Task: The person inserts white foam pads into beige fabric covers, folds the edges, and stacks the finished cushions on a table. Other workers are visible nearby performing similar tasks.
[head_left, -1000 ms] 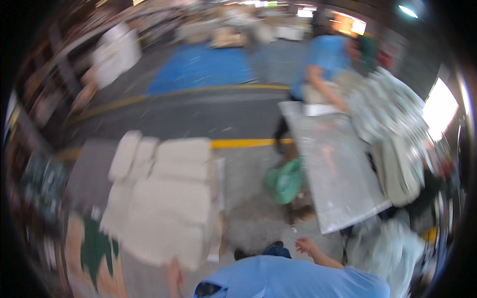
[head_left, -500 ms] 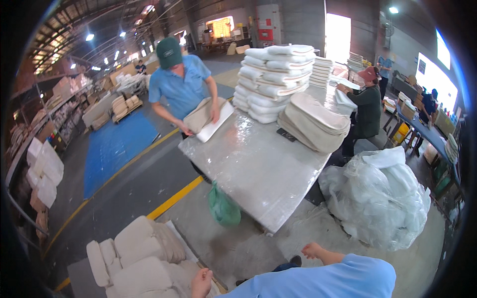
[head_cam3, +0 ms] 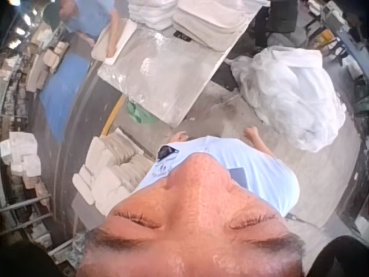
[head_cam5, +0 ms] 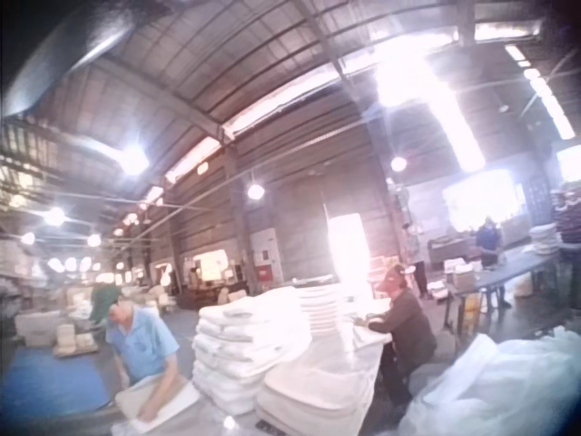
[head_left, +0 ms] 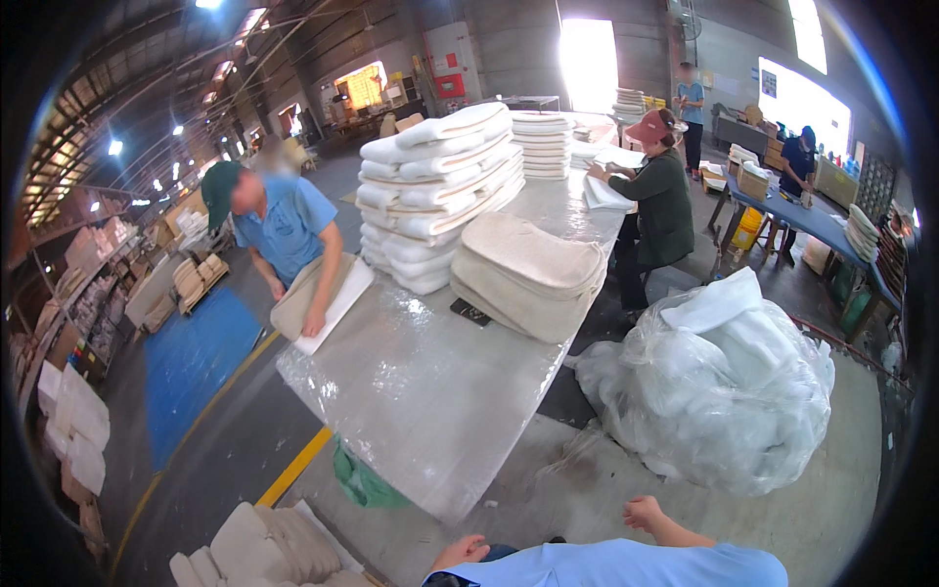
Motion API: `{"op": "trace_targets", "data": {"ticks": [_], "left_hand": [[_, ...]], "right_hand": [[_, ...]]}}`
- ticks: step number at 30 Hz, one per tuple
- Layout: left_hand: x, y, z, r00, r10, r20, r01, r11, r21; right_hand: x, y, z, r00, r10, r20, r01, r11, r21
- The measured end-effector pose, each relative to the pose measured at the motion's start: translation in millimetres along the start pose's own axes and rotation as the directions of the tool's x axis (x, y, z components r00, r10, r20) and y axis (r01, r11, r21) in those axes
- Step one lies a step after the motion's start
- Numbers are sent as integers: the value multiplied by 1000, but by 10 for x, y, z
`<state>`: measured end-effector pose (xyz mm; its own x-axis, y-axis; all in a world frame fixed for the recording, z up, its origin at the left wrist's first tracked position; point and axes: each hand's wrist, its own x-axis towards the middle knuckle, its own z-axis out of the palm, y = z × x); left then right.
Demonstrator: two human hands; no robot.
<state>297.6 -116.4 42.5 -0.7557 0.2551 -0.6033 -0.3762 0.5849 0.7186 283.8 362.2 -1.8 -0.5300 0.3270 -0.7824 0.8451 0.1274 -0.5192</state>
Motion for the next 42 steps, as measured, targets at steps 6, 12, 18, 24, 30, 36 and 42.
{"op": "trace_targets", "data": {"ticks": [6,12,18,24,30,36,42], "left_hand": [[507,141,-531,999,38,-14,-39,996,-81],[1092,678,-1463,896,30,-443,40,988,150],[1642,2356,-2372,806,290,-516,-477,834,-277],[1541,3894,-3406,803,438,-405,-560,787,-260],[2205,5740,-4341,658,484,-577,-693,689,-212],[3345,6906,-5304,643,237,-729,-612,731,-302],[3991,7297,-6007,740,-11,-672,-467,711,-526]], "right_hand": [[334,-823,508,963,-154,219,158,987,2],[393,-1733,847,893,-277,354,305,952,-25],[652,-2850,984,739,-496,456,506,856,111],[865,-4903,847,374,-858,353,782,496,377],[1327,-6335,426,396,-855,335,795,502,341],[2021,-6615,355,547,-631,551,432,776,459],[2081,-6499,421,511,-664,546,505,746,435]]}}
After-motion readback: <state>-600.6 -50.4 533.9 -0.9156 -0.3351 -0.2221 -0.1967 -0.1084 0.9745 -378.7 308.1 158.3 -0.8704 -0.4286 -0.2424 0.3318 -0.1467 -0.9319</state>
